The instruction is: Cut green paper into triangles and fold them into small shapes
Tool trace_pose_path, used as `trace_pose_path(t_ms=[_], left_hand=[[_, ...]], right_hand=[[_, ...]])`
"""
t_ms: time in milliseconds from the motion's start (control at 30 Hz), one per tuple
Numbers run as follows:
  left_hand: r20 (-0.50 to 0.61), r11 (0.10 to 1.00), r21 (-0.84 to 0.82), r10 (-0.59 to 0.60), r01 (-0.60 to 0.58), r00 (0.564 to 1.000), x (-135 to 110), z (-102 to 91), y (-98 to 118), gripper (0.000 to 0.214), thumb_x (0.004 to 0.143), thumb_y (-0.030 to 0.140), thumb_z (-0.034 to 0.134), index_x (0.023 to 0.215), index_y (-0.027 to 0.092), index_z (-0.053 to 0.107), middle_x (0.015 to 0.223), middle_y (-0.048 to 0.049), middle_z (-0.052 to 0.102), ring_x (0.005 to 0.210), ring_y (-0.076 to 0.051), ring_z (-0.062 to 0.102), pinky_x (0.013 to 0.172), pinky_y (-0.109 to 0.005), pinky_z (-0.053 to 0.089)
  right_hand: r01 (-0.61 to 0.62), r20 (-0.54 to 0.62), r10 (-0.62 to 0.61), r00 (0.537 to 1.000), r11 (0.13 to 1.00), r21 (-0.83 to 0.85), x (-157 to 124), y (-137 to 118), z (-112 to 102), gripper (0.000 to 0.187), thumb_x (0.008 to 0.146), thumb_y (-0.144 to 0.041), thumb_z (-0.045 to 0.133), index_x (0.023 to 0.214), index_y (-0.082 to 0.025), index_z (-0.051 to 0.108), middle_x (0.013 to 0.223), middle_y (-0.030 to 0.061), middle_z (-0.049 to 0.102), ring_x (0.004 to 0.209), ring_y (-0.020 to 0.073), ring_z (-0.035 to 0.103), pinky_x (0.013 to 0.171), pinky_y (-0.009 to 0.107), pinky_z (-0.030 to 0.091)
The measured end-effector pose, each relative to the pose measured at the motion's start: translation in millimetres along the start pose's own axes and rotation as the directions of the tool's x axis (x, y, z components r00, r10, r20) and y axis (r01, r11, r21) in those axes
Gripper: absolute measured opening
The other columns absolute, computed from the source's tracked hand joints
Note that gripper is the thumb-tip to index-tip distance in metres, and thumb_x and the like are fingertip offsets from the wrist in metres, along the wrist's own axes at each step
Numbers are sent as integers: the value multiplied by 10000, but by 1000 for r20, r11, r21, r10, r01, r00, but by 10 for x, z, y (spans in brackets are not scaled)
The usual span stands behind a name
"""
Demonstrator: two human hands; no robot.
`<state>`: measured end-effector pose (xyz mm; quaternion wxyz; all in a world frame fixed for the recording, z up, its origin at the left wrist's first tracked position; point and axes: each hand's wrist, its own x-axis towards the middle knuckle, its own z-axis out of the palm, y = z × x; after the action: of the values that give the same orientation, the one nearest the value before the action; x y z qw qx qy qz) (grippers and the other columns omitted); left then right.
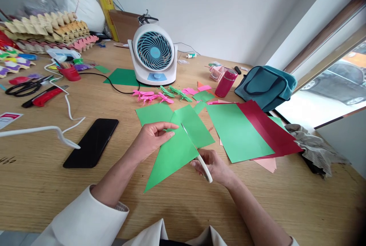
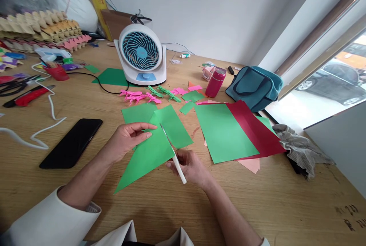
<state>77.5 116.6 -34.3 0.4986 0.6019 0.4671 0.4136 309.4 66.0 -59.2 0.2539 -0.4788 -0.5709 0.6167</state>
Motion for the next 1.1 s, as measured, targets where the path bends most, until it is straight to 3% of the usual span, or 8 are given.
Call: trace_pose_path(t_ms=[133, 333, 600, 767, 933, 1100], left_hand=[[-1, 999, -21, -30, 30, 1000, 4, -6, -2, 345, 754, 370, 734, 1026, 159, 758, 644, 21, 558, 568, -81, 384, 515, -205, 278], [-33, 998, -58, -30, 28, 999, -10, 15, 47, 343, 719, 379, 757, 988, 166, 771, 683, 9, 628, 579, -89, 433, 532, -210, 326], [-73, 994, -92, -60, 54, 995, -24, 21, 65, 356, 715, 382, 761, 997, 165, 769, 665, 16, 630, 547, -84, 413, 514, -217, 321], [-68, 997, -66, -32, 28, 997, -12, 2, 46, 352, 717, 378, 757, 997, 164, 769, 649, 17, 607, 548, -84, 390, 511, -216, 297], [19, 998, -50, -41, 42, 999, -24, 10, 47, 358, 737, 392, 744, 1012, 165, 765, 654, 12, 592, 566, -91, 409, 522, -216, 293], [42, 999, -30, -30, 32, 999, -24, 15, 35, 348, 753, 388, 729, 1021, 168, 763, 621, 20, 555, 546, -89, 385, 501, -214, 276]], right_hand=[[-8, 9, 8, 1000, 999, 38, -8, -28, -1, 478, 696, -585, 770, 684, -177, 522, 558, -29, 532, 513, 105, 491, 472, 231, 339], [10, 42, -13, 999, 998, 56, -11, -9, -11, 487, 807, -638, 638, 756, -156, 599, 550, -5, 589, 481, 97, 482, 469, 231, 353], [-4, 72, -3, 997, 995, 103, -18, -23, -1, 626, 756, -764, 594, 823, -143, 626, 554, 4, 610, 454, 95, 488, 451, 223, 371], [14, 75, -20, 997, 996, 89, -20, -20, -15, 611, 770, -742, 602, 847, -136, 643, 568, 11, 618, 473, 100, 495, 452, 221, 368], [17, 75, -22, 997, 997, 72, -13, -1, -24, 532, 800, -685, 605, 697, -164, 585, 560, 17, 615, 479, 99, 494, 451, 220, 356], [21, 61, -23, 998, 999, 38, -16, -2, -32, 405, 833, -547, 608, 679, -178, 547, 571, 5, 615, 486, 98, 504, 461, 219, 353]])
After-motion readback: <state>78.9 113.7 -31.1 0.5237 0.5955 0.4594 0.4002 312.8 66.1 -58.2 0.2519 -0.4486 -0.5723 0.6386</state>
